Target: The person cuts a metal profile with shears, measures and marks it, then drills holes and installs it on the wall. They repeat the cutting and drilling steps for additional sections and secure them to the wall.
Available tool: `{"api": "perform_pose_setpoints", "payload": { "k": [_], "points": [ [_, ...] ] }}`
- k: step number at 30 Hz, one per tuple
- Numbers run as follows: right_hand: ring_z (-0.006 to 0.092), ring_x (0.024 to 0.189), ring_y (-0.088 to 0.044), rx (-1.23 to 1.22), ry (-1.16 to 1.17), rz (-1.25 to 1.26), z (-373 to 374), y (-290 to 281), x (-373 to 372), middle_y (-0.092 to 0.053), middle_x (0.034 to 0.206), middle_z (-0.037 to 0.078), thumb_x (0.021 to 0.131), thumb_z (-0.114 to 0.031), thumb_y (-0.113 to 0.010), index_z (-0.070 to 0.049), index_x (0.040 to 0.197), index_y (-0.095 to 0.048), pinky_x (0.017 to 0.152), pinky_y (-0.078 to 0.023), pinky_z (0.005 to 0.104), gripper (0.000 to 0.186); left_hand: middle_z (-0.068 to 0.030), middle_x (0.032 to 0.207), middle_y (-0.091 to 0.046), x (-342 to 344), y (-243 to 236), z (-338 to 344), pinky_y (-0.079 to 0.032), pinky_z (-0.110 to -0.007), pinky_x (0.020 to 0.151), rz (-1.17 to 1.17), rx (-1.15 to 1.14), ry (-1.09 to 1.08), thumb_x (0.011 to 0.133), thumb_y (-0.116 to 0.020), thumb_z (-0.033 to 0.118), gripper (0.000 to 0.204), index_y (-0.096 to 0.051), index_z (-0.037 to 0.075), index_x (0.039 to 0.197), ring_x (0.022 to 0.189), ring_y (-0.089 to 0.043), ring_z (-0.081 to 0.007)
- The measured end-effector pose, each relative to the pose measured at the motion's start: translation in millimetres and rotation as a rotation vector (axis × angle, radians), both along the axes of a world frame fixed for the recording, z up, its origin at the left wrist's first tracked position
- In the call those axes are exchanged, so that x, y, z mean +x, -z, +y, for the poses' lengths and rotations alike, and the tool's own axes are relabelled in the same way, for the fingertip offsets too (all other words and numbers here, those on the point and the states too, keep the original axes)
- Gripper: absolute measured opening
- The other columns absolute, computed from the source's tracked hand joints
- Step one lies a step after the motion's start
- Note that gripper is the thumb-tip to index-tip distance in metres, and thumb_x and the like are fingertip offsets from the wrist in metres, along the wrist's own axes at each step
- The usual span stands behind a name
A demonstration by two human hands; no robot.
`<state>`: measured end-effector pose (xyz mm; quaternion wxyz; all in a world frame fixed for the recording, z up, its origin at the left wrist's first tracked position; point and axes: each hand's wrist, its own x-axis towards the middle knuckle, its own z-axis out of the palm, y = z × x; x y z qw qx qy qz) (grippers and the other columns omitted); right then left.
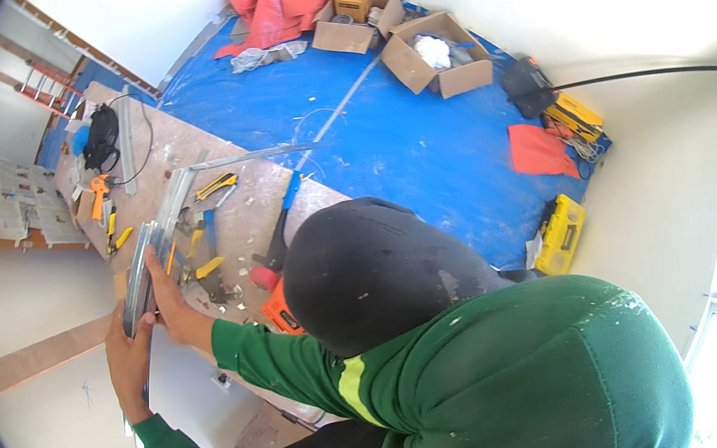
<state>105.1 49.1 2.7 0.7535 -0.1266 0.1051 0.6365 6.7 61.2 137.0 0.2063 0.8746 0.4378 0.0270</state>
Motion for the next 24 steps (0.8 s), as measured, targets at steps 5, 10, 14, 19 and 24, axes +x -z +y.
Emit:
{"api": "perform_pose_setpoints", "payload": {
  "k": [5, 10, 14, 19, 24],
  "points": [
    [0.0238, 0.13, -0.066, -0.032, 0.075, -0.001, -2, 3, -4, -0.065, 0.145, 0.007, 0.104, -0.086, -0.045, -0.015, 0.16, -0.049, 0.105, -0.057, 0.0486, 0.09, -0.0252, 0.134, -0.074, -20, 0, 18, -0.054, -0.041, 0.104, -0.051, 0.003, -0.063, 0.104, -0.075, 0.051, 0.076, -0.06, -0.006, 0.152, 0.118, -0.072, -0.0318],
    [0.0253, 0.14, -0.06, -0.113, 0.227, 0.173, 0, 22, 12, -0.058, 0.156, 0.01, 0.109, -0.079, -0.046, -0.011, 0.167, -0.039, 0.115, -0.053, 0.0475, 0.09, -0.0144, 0.134, -0.073, -83, -55, 62, -0.057, -0.038, 0.093, -0.726, 0.241, -0.315, 0.118, -0.051, 0.046, 0.054, -0.064, 0.001, 0.144, 0.106, -0.071, -0.0222],
    [0.0253, 0.143, -0.058, -0.17, 0.331, 0.238, 4, 25, 34, -0.055, 0.159, 0.01, 0.109, -0.079, -0.047, -0.009, 0.168, -0.038, 0.117, -0.052, 0.0459, 0.092, -0.0135, 0.131, -0.068, -180, -116, 71, -0.06, -0.039, 0.088, -1.413, 0.49, -0.755, 0.121, -0.025, 0.051, 0.062, -0.056, 0.003, 0.146, 0.101, -0.068, -0.026],
    [0.0269, 0.145, -0.055, -0.111, 0.323, 0.167, 2, 0, 44, -0.053, 0.161, 0.012, 0.108, -0.078, -0.049, -0.003, 0.166, -0.039, 0.119, -0.05, 0.0417, 0.095, -0.0156, 0.131, -0.065, -225, -121, 58, -0.063, -0.04, 0.088, -1.629, 0.47, -0.806, 0.119, -0.013, 0.058, 0.073, -0.054, 0.003, 0.144, 0.093, -0.064, -0.0275],
    [0.0283, 0.149, -0.052, -0.154, 0.274, 0.128, -10, -11, 40, -0.049, 0.167, 0.013, 0.11, -0.074, -0.049, -0.005, 0.17, -0.036, 0.125, -0.044, 0.0427, 0.092, -0.0141, 0.136, -0.065, -167, -136, 31, -0.059, -0.037, 0.091, -1.446, 0.562, -0.7, 0.12, -0.014, 0.06, 0.072, -0.047, 0.006, 0.154, 0.094, -0.062, -0.0243]
  ]
}}
